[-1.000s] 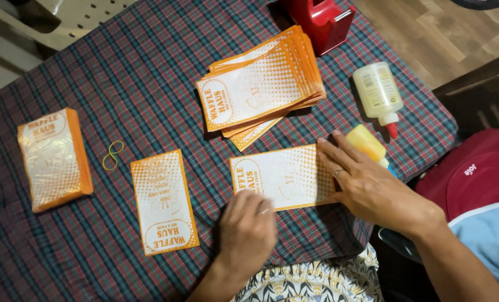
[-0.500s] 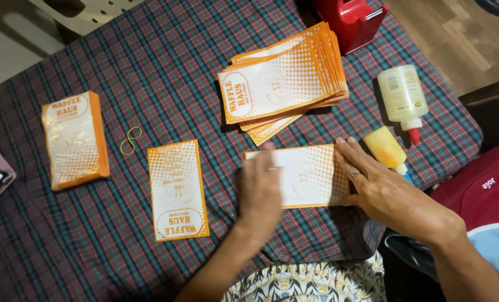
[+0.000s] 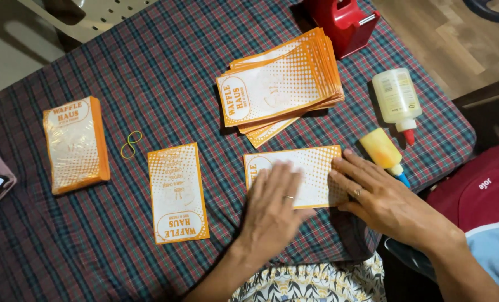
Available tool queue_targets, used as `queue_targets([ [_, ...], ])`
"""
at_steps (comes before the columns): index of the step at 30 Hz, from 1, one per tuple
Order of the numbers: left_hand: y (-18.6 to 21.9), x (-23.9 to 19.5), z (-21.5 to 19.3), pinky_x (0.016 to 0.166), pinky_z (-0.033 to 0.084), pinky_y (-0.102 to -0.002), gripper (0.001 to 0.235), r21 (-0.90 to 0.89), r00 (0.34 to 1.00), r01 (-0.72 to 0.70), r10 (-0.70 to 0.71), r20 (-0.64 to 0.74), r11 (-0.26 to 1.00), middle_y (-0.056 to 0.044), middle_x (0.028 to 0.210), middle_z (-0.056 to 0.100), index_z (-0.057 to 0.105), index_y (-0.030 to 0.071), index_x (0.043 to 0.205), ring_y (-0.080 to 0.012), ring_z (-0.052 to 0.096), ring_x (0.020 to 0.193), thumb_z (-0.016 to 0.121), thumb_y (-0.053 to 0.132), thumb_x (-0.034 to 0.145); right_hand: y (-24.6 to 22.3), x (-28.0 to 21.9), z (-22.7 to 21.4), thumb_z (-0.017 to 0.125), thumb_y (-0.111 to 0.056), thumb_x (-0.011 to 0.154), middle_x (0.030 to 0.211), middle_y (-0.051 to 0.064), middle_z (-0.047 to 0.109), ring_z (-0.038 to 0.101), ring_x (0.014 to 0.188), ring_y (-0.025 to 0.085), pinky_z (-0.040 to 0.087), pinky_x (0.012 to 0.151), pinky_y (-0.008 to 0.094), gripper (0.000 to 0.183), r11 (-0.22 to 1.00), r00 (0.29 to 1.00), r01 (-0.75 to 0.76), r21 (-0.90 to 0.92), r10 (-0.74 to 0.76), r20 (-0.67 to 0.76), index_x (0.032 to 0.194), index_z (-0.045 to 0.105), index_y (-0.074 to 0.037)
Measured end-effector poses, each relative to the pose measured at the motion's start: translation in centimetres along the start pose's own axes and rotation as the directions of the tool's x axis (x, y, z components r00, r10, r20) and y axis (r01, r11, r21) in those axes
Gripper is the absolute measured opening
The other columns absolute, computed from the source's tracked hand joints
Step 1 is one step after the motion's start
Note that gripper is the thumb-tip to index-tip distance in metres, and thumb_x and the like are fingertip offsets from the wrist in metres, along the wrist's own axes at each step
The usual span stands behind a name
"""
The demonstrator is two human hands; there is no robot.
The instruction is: Applying liquid glue to the edges of paper bags and folding them to seal.
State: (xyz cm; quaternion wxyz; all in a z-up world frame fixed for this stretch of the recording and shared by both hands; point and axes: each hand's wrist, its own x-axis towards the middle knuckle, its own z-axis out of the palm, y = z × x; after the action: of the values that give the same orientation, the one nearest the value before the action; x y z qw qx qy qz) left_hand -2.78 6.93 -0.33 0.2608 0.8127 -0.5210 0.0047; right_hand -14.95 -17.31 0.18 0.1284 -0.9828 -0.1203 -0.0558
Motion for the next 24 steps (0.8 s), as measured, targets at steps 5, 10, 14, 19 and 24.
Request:
queue_targets([
  [5,0.9,0.0,0.8,0.122,0.027,-0.061,0.096,0.116,0.999,-0.029,0.025,0.039,0.993,-0.034,0.155,0.042,0.041,-0.002,0.152,-0.0468,0.039,0.147,0.067,0.065,0.087,-0.8,-0.4,-0.6,0.069,-0.029,0.089,0.152,0.019,0.051,0.039,0.149,0.045,0.036,0.122,0.055,0.058,0.993,0.993,0.113,-0.026,-0.113,-0.021,0.139,0.055,-0.003],
  [10,2.1,-1.2,0.4,0.120,0.028,-0.060,0.106,0.160,0.994,-0.051,0.036,0.099,0.986,-0.037,0.154,0.040,0.045,-0.003,0.150,-0.0498,0.039,0.145,0.055,0.078,0.083,-1.7,-0.6,-2.0,0.077,-0.032,0.083,0.164,0.012,0.040,0.029,0.156,0.036,0.033,0.122,0.049,0.081,0.994,0.996,0.051,0.095,-0.057,0.061,0.153,0.043,-0.010],
  [14,4.3,-3.7,1.2,0.119,0.029,-0.060,0.088,0.333,0.984,-0.104,0.047,0.174,0.937,-0.034,0.154,0.041,0.037,0.003,0.155,-0.0489,0.039,0.144,0.057,0.053,0.085,-2.2,-0.2,-3.5,0.077,-0.032,0.084,0.165,0.014,0.038,0.032,0.156,0.037,0.035,0.122,0.052,0.084,0.976,0.999,0.041,0.214,-0.040,-0.006,0.156,0.038,-0.012],
  [19,4.7,-5.4,0.7,0.086,0.061,-0.056,0.038,0.127,0.987,-0.130,0.140,-0.075,0.983,-0.031,0.125,0.070,0.058,-0.007,0.139,-0.0493,0.067,0.117,0.056,0.014,0.107,-1.5,1.4,-4.2,0.074,-0.025,0.087,0.153,0.023,0.051,0.053,0.143,0.039,0.049,0.116,0.049,0.062,0.958,0.985,0.036,0.284,0.013,-0.170,0.141,0.052,-0.005],
  [24,-1.8,-6.4,-4.8,0.063,0.053,-0.046,0.039,-0.173,0.801,0.589,-0.598,0.001,0.789,-0.012,0.085,0.077,0.072,0.019,0.128,-0.0318,0.070,0.065,0.067,0.031,0.091,0.0,5.6,-4.0,0.067,-0.007,0.099,0.138,0.022,0.060,0.064,0.120,0.041,0.053,0.107,0.054,0.041,0.990,0.929,0.009,0.142,0.044,-0.368,0.138,0.055,-0.004],
])
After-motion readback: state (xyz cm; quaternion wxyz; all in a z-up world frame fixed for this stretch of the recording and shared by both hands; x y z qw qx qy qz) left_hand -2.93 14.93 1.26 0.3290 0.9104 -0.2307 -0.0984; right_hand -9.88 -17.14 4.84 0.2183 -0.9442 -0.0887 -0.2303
